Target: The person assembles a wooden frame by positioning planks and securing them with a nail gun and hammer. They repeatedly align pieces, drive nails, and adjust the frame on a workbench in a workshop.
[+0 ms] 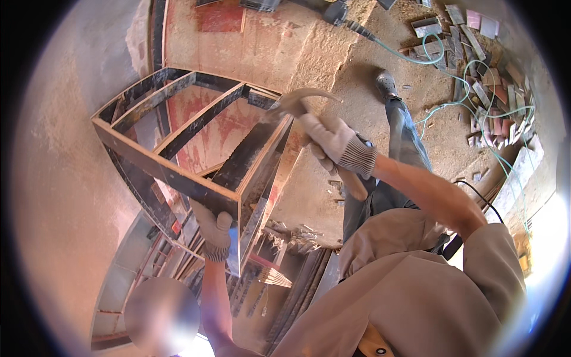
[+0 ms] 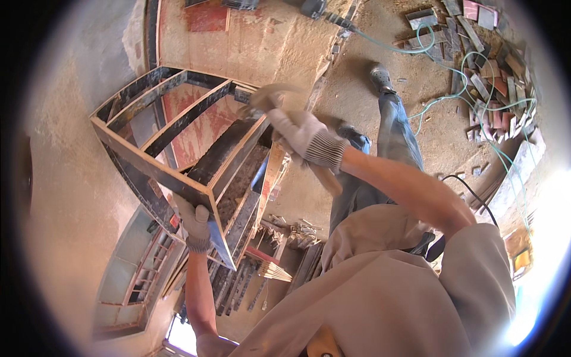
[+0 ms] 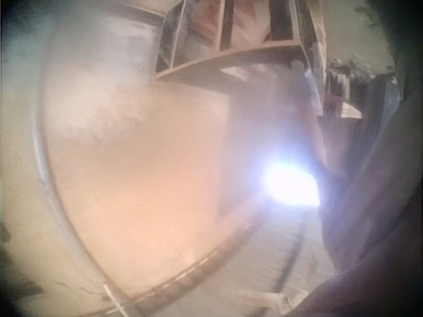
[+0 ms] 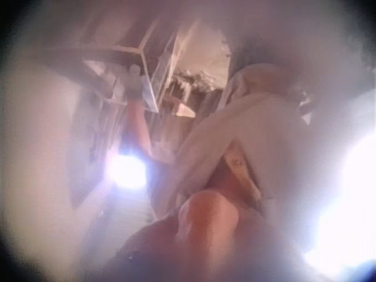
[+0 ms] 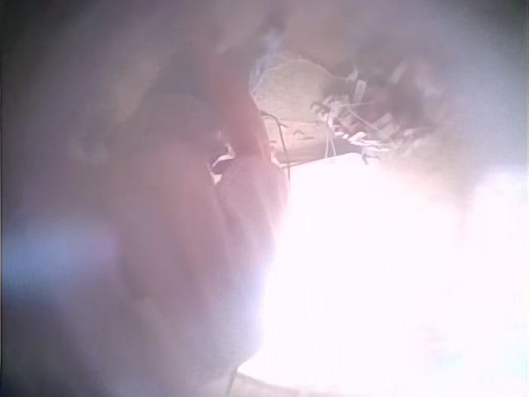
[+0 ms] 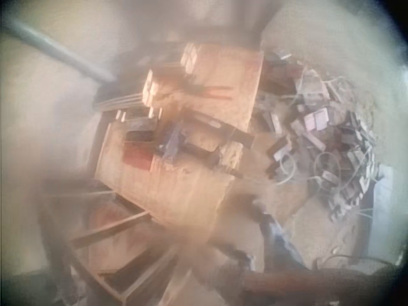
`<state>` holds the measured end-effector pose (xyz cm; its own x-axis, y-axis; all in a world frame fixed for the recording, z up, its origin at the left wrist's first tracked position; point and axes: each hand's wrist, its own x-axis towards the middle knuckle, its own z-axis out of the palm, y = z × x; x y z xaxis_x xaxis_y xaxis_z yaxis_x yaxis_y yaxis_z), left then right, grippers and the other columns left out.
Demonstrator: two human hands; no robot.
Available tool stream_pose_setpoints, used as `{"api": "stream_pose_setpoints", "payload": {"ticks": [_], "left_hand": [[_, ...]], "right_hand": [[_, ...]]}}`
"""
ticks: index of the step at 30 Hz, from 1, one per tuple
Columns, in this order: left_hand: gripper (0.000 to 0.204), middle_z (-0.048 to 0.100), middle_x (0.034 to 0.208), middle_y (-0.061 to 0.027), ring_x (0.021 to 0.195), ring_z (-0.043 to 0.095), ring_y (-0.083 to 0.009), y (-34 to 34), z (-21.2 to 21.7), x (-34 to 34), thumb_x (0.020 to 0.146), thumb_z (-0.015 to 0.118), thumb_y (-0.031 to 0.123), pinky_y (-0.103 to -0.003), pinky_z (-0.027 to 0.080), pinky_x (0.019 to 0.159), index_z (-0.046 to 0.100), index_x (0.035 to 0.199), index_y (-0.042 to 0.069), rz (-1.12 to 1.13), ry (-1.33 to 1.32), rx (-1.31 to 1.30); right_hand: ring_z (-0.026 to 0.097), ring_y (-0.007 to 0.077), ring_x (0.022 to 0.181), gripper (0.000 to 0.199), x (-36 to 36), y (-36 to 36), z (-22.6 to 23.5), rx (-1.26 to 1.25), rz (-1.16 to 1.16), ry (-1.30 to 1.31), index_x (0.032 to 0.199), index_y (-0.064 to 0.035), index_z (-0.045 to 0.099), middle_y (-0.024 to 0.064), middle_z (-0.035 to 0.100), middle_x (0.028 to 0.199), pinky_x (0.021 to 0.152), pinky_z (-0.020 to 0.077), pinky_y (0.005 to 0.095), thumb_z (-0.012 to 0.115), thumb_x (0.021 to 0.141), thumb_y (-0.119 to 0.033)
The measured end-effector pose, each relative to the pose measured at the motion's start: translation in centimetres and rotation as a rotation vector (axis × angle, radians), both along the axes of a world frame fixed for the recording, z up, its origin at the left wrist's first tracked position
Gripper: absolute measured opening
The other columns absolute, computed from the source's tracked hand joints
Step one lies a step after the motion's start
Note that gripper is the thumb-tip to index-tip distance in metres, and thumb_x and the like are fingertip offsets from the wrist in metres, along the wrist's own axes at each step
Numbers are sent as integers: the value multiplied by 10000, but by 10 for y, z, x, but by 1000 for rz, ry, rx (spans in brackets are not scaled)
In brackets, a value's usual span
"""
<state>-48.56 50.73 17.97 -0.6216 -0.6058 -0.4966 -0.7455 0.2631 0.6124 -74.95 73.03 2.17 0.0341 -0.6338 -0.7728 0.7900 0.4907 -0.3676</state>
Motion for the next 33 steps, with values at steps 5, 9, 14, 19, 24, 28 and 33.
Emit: {"api": "stream_pose_setpoints", "payload": {"ticks": [5,9,14,19,24,28,33], "left_hand": [[1078,468,1456,-142,1244,514,-214,-10,-1,0,927,681,622,-349,454,1026,176,1608,-43,-208,61,-63],[1083,477,1436,-129,1253,510,-203,-12,-6,-5,905,705,628,-343,453,1021,216,1582,-62,-254,159,-3],[858,609,1266,-110,1159,568,-199,-15,-14,-5,969,675,544,-345,439,1039,407,1470,-99,-386,317,-163],[653,585,1331,-84,1201,545,-157,-19,-18,-2,961,756,294,-327,408,1079,469,1443,-40,-251,349,17],[460,668,1236,-105,1124,611,-161,-11,-21,-10,1011,673,290,-315,440,1043,584,1313,-45,-364,426,-135],[437,691,1195,-115,1065,649,-170,-8,-18,-12,992,696,281,-309,462,1018,603,1234,-70,-264,322,-152],[581,673,984,-103,853,629,-202,-4,-15,-10,962,687,434,-376,497,816,579,1234,-69,-305,335,-115]], "right_hand": [[499,101,416,522,70,33,2,60,-437,-2,922,-9,565,6,505,574,351,407,277,456,1085,-492],[508,87,426,361,144,19,10,45,-804,30,952,-29,592,4,515,580,370,407,257,522,1091,-354],[488,52,501,322,217,-31,-4,-223,-996,501,897,-108,571,-70,497,600,444,411,225,615,1047,-389],[490,78,436,355,247,-47,3,-159,-1186,153,954,-98,612,-38,521,607,362,383,261,632,1028,-445],[475,78,430,434,255,-52,5,-104,-1262,290,930,-64,585,-25,522,588,378,402,261,632,1015,-487],[654,138,676,557,261,-64,-3,-140,-1032,413,958,9,633,45,595,629,576,516,314,603,1013,-545],[477,118,435,419,253,-60,-17,-84,-1070,364,856,-130,576,-16,502,581,395,384,298,649,992,-519]]}}
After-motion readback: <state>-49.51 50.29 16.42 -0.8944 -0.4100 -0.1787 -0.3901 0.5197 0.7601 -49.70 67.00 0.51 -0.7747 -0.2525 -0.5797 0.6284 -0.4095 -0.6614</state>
